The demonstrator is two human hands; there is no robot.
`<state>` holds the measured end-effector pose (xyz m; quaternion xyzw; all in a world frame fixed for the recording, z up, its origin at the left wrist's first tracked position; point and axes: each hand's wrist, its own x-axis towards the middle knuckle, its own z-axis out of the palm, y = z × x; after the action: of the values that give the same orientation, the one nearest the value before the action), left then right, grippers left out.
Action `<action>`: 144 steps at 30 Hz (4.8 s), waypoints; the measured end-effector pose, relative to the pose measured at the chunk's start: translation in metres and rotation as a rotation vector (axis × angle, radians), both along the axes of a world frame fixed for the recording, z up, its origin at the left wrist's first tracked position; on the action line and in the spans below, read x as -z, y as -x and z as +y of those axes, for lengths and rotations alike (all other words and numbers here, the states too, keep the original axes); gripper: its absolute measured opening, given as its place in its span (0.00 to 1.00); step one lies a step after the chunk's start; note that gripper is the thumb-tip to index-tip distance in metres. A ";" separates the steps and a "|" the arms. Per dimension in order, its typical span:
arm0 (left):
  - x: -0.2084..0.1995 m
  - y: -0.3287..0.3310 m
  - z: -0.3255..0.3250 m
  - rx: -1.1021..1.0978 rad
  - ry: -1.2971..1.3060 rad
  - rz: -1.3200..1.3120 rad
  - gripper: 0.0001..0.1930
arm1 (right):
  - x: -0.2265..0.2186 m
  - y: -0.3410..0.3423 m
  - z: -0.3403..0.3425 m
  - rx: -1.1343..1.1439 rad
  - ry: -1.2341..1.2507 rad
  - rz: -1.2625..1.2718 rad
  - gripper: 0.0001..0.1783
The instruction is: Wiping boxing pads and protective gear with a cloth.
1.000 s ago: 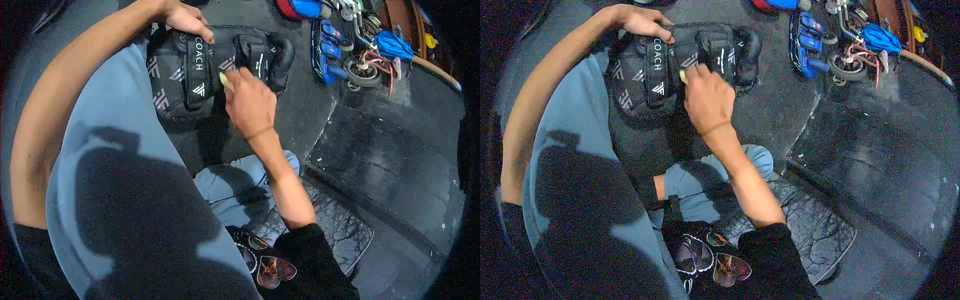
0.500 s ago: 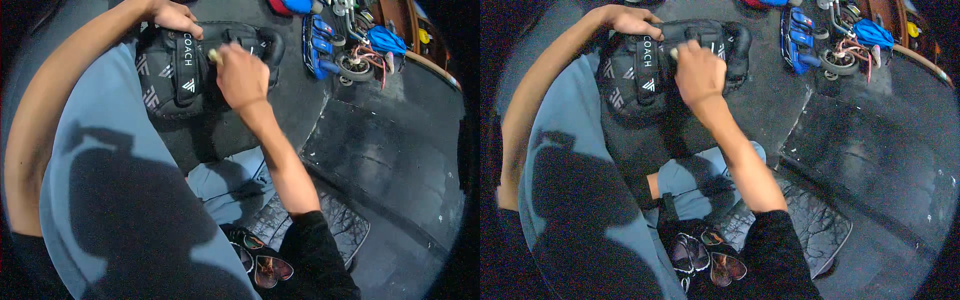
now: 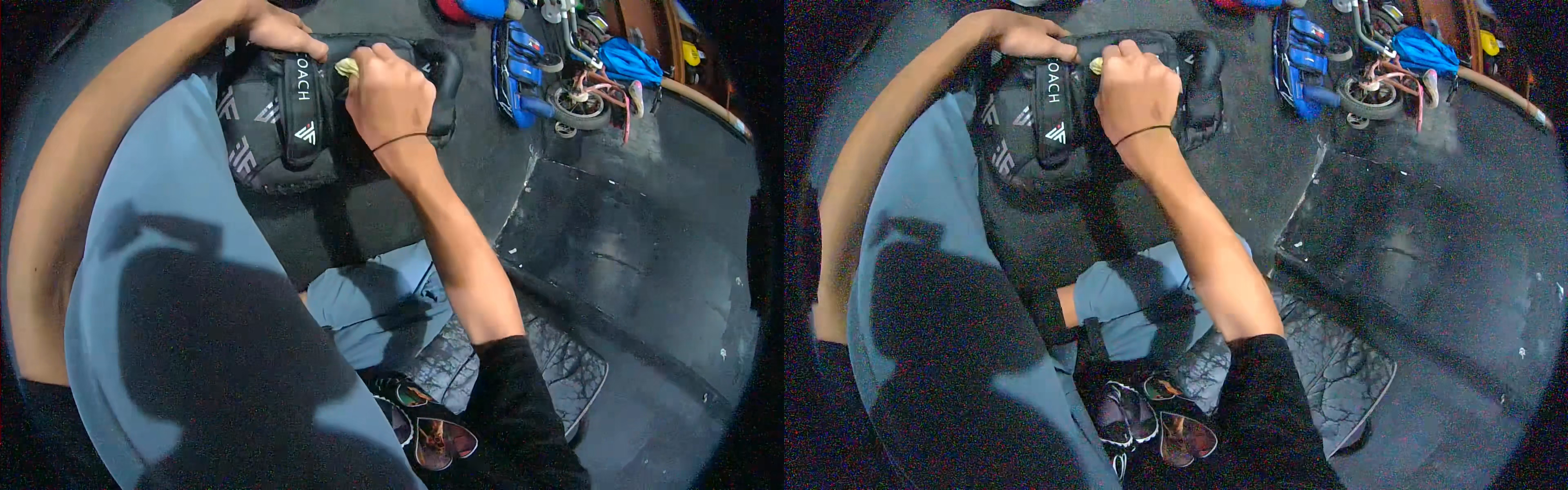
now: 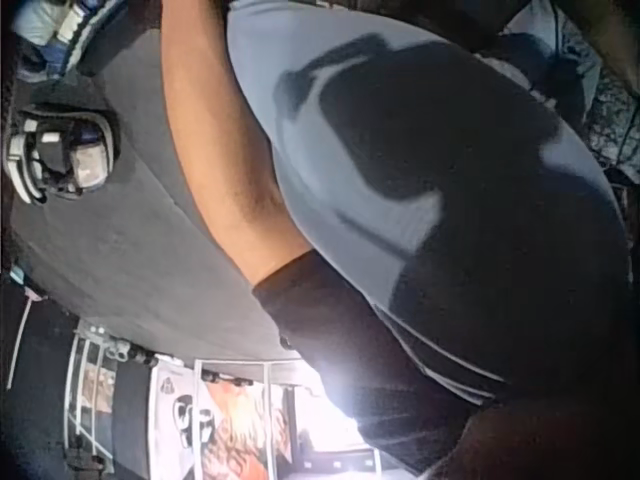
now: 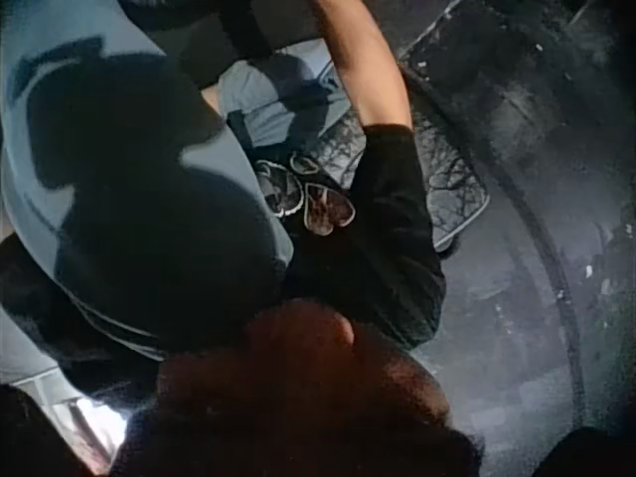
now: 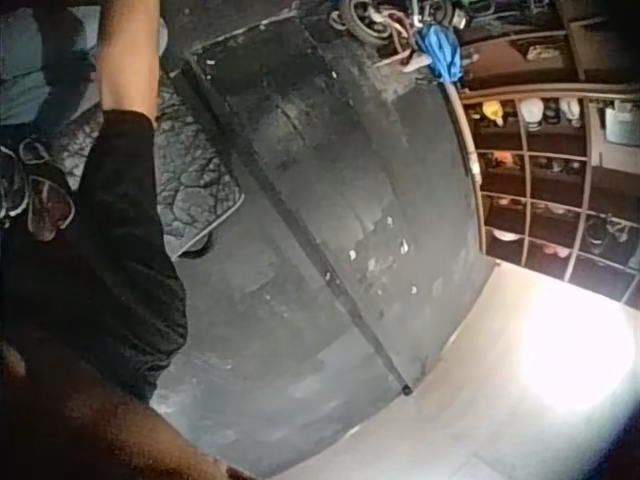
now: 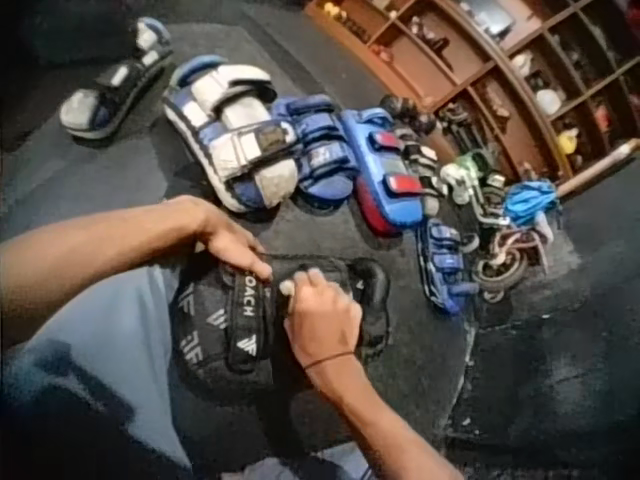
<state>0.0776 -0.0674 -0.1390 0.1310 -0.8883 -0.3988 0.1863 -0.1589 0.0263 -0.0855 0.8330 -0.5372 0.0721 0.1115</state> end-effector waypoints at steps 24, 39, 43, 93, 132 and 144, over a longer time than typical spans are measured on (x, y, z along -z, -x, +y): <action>-0.071 0.088 0.013 0.039 -0.320 -0.707 0.25 | -0.026 0.097 0.086 0.317 -0.369 -0.702 0.15; -0.054 0.147 0.026 0.039 0.331 -0.228 0.19 | -0.009 0.026 0.136 0.435 -0.107 -0.576 0.23; -0.057 0.147 0.026 0.061 0.351 -0.098 0.16 | -0.004 0.011 0.107 0.394 -0.179 -0.385 0.17; -0.040 0.136 0.019 0.122 0.186 -0.358 0.29 | 0.003 0.138 0.130 0.617 -0.463 -0.529 0.12; -0.022 0.120 -0.005 0.025 -0.327 -0.062 0.12 | -0.072 0.136 0.087 0.394 -0.232 -0.709 0.16; -0.015 0.110 -0.002 0.139 -0.346 -0.283 0.14 | -0.046 0.036 0.021 0.033 -0.337 0.040 0.09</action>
<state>-0.0327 -0.0693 -0.1240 0.1540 -0.8309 -0.5347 0.0066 -0.1950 0.0470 -0.0400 0.8321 -0.5531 -0.0375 -0.0178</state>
